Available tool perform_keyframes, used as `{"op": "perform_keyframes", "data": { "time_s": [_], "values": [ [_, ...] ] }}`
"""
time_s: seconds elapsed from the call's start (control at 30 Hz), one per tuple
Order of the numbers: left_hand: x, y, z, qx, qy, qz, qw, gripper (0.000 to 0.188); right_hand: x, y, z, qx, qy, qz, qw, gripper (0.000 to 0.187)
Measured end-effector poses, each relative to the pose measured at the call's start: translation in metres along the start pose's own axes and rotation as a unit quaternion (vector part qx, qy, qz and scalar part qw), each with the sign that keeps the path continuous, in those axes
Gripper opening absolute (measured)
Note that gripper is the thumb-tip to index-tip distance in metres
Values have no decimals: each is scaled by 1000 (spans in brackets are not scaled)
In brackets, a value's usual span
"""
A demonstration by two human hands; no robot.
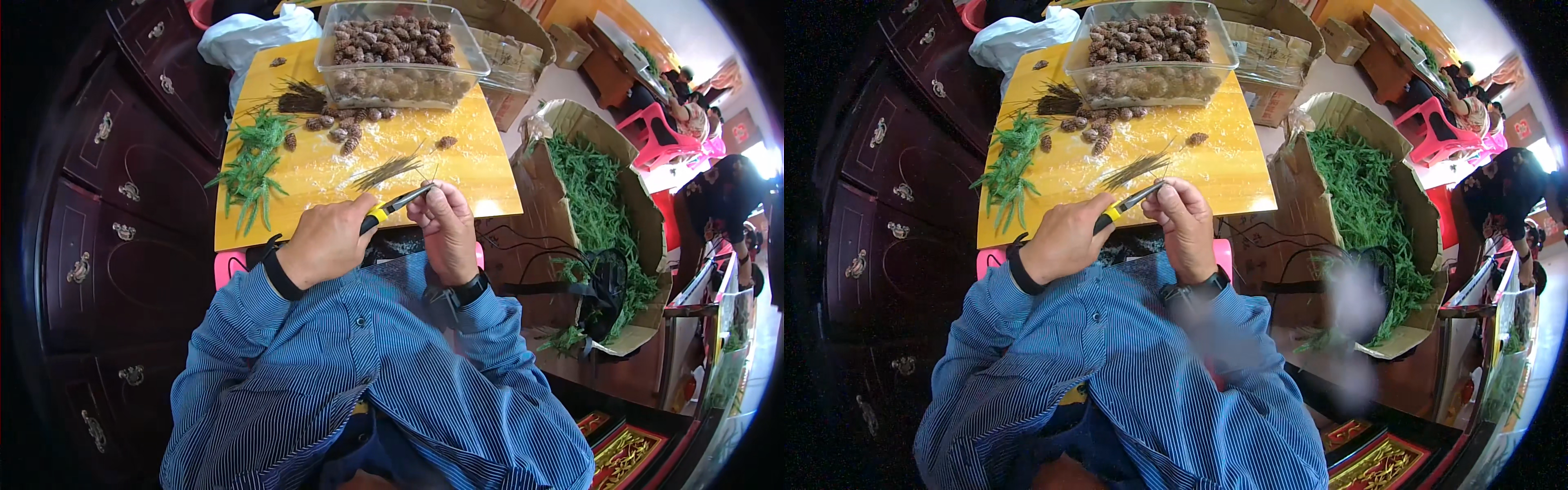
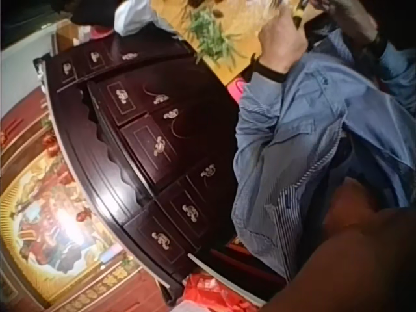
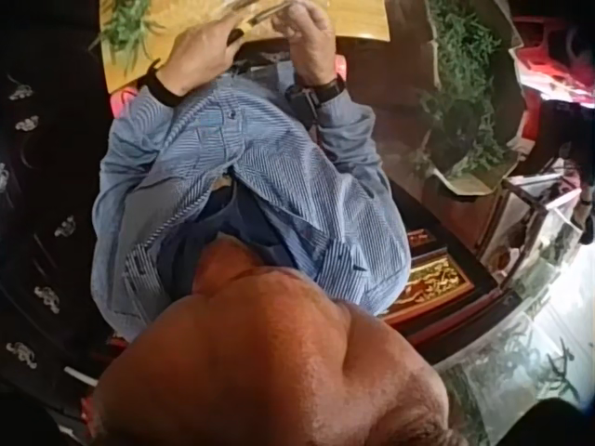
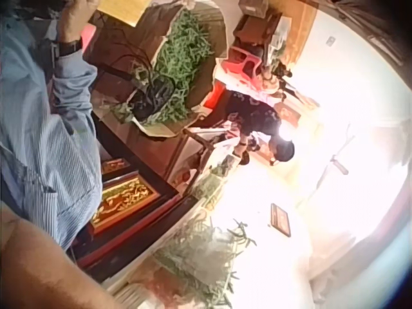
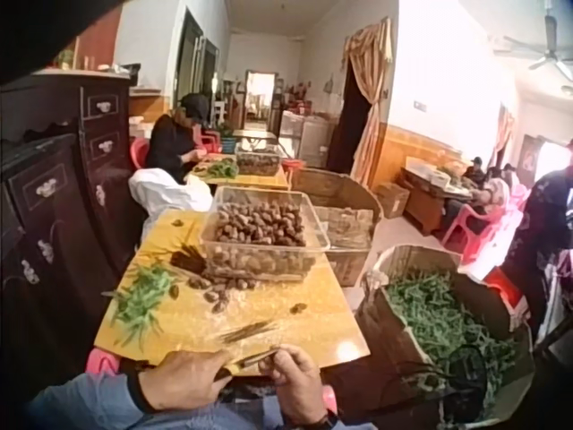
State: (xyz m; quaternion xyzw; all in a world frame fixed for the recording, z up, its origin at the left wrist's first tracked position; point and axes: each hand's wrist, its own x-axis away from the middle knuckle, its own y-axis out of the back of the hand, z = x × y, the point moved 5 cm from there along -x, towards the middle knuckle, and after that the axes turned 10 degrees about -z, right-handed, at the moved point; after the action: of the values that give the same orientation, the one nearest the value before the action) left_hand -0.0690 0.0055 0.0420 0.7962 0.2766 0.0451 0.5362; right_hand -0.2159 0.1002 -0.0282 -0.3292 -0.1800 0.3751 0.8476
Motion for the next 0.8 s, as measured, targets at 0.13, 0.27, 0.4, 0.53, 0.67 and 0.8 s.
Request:
{"op": "perform_keyframes", "data": {
  "time_s": [0.13,0.27,0.4,0.53,0.67,0.8],
  "values": [
    [1,-2,-2,21,8,2,1000,32,2,-3,0,-8,54,-25,998,17],
    [0,-5,-1,43,16,39,998,32,0,1,-1,-30,70,-13,997,18],
    [3,-4,-1,59,17,61,996,34,-2,0,1,-32,65,19,997,18],
    [4,-1,3,44,18,70,996,37,-3,-3,5,36,54,41,997,17],
    [5,0,11,33,17,64,997,42,-2,-2,9,129,50,33,990,14],
    [11,7,20,9,10,59,998,43,-8,5,21,151,57,4,987,10]
  ]
}}
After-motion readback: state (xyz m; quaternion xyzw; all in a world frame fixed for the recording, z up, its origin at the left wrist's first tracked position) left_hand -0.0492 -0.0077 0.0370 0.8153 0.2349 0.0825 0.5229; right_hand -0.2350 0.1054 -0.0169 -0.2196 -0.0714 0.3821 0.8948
